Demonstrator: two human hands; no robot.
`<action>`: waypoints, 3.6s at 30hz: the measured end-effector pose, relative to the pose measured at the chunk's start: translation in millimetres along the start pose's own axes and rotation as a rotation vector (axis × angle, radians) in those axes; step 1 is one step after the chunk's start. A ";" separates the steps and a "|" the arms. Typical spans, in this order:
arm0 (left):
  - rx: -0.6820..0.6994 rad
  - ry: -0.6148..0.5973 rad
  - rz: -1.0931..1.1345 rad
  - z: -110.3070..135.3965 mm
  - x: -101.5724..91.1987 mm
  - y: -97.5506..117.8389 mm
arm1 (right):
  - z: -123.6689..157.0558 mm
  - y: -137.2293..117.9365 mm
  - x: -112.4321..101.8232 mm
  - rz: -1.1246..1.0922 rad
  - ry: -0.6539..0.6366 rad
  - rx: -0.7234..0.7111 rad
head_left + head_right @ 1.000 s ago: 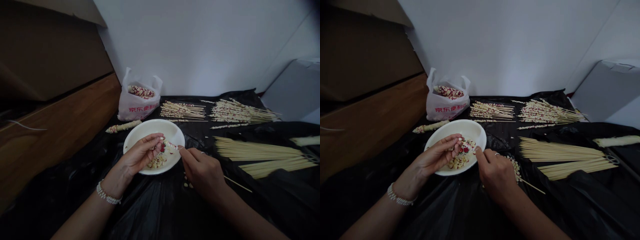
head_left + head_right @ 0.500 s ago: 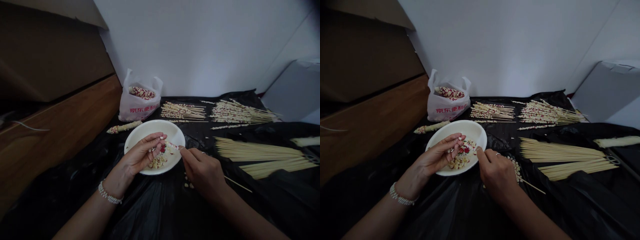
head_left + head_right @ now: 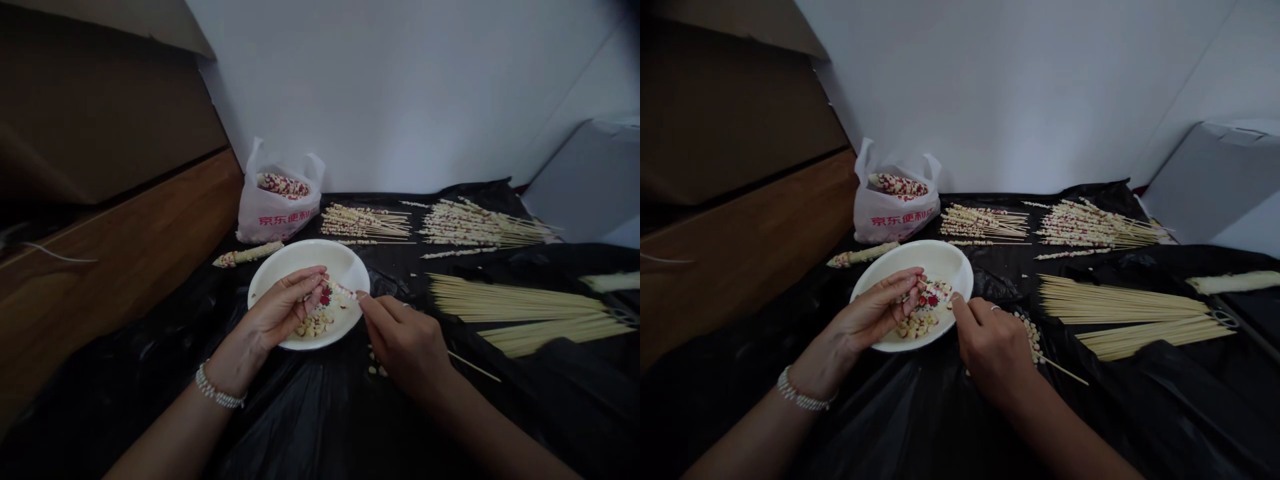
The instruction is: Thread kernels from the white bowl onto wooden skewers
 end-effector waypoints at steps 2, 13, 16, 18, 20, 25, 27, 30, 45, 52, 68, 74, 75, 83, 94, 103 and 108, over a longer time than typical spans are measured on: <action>0.003 -0.004 -0.007 0.3 0.1 -0.2 | 0.2 0.5 0.6 0.013 0.001 0.004; -0.010 0.014 0.015 0.5 1.3 0.4 | 0.3 1.3 0.6 0.036 0.006 0.013; -0.005 0.021 0.021 0.4 1.1 0.3 | 0.1 0.7 -0.2 0.032 0.002 0.008; 0.003 0.011 0.023 -0.1 0.4 0.0 | 0.1 0.6 -0.4 0.028 -0.004 0.006; 0.003 0.004 0.025 -0.7 -0.2 -0.5 | 0.1 0.7 -0.4 0.027 -0.005 0.005; 0.007 0.026 0.010 -0.2 0.9 -0.2 | 0.4 0.9 0.0 0.039 0.003 0.003; 0.013 0.039 -0.011 1.2 2.6 0.5 | 0.6 1.0 0.2 0.040 0.003 0.006; 0.015 0.051 -0.041 2.9 4.2 1.5 | 0.9 0.9 0.1 0.040 0.005 0.009; 0.030 -0.057 -0.106 0.8 -1.5 -2.8 | 1.5 -0.8 -1.4 0.021 -0.021 0.016; 0.037 -0.096 -0.141 -0.8 -2.9 -3.7 | 1.1 -1.8 -0.9 0.007 -0.007 0.009; 0.033 -0.109 -0.237 3.4 3.1 -6.7 | 3.7 -2.3 2.0 0.018 -0.007 0.002; -0.032 -0.085 0.021 2.8 1.1 -3.0 | 3.1 0.0 0.8 0.025 -0.017 0.003; -0.049 -0.087 0.058 2.1 -0.4 -2.9 | 3.0 -0.1 0.8 0.025 -0.018 0.002; -0.078 -0.042 0.058 -2.8 -4.9 -6.0 | 2.5 -0.3 1.3 0.013 -0.017 0.001; -0.062 -0.078 0.065 -2.1 -5.1 -6.7 | 3.3 0.3 2.0 0.043 -0.031 0.007; -0.077 -0.067 0.126 -6.2 -9.6 -7.2 | 4.4 1.7 3.7 0.050 -0.044 0.014; -0.080 0.018 0.123 -3.5 -4.7 -5.5 | 3.9 1.1 3.0 0.031 -0.039 0.016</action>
Point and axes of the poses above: each hand's wrist, its own z-axis away from the middle knuckle, its own x-axis out of the palm, y = z × x, the point moved 1 cm from there along -z, towards the middle knuckle, and after that the axes turned 12 degrees about x, right-handed, at the moved point
